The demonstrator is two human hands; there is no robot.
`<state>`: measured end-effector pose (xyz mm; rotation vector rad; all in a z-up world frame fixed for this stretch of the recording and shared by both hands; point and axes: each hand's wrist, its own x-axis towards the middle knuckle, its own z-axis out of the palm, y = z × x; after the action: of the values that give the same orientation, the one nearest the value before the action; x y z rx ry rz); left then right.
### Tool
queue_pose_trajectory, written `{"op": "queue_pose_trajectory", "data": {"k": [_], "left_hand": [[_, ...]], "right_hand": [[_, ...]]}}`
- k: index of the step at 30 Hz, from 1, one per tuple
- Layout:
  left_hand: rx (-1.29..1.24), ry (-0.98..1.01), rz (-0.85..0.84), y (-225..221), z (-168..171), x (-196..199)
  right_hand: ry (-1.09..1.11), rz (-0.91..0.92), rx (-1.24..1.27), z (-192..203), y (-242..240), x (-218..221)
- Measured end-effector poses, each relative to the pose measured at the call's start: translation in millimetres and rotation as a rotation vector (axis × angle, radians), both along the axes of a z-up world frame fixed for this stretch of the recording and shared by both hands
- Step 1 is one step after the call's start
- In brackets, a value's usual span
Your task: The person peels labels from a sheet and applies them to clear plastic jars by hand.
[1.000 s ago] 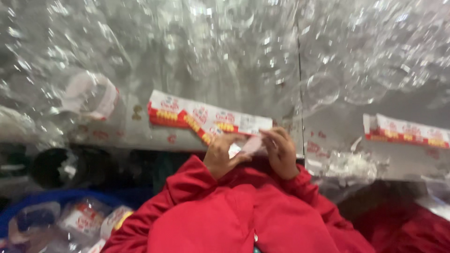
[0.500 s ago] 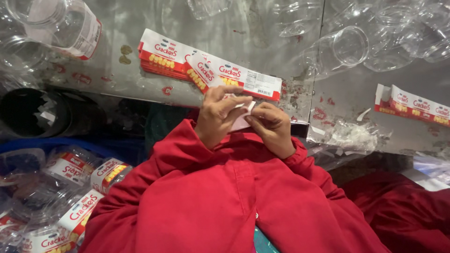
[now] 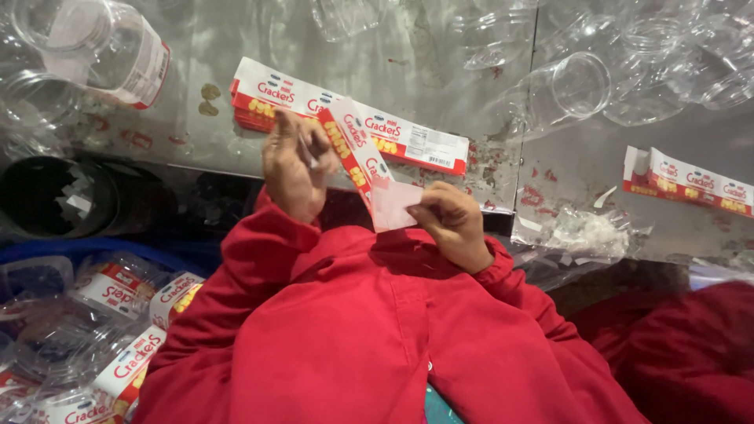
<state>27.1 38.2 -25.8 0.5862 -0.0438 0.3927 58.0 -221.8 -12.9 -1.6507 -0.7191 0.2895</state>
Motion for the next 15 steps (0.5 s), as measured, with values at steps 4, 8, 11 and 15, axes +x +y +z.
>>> {"op": "queue_pose_trajectory", "data": {"k": [4, 8, 11, 15], "left_hand": [[0.743, 0.003, -0.070, -18.6, 13.9, -9.5], [1.569, 0.067, -0.113, -54.7, 11.0, -23.4], [1.603, 0.192, -0.045, -21.9, -3.7, -23.4], [1.012, 0.381, 0.120, 26.4, 6.3, -23.3]], "right_hand": [[0.236, -0.029, 0.266, 0.5, -9.7, 6.9], [0.115, -0.349, 0.593, 18.2, -33.7, 35.7], [0.279, -0.483, 0.894, 41.5, -82.0, 61.0], [0.396, -0.842, 0.851, 39.1, -116.9, 46.3]]}}
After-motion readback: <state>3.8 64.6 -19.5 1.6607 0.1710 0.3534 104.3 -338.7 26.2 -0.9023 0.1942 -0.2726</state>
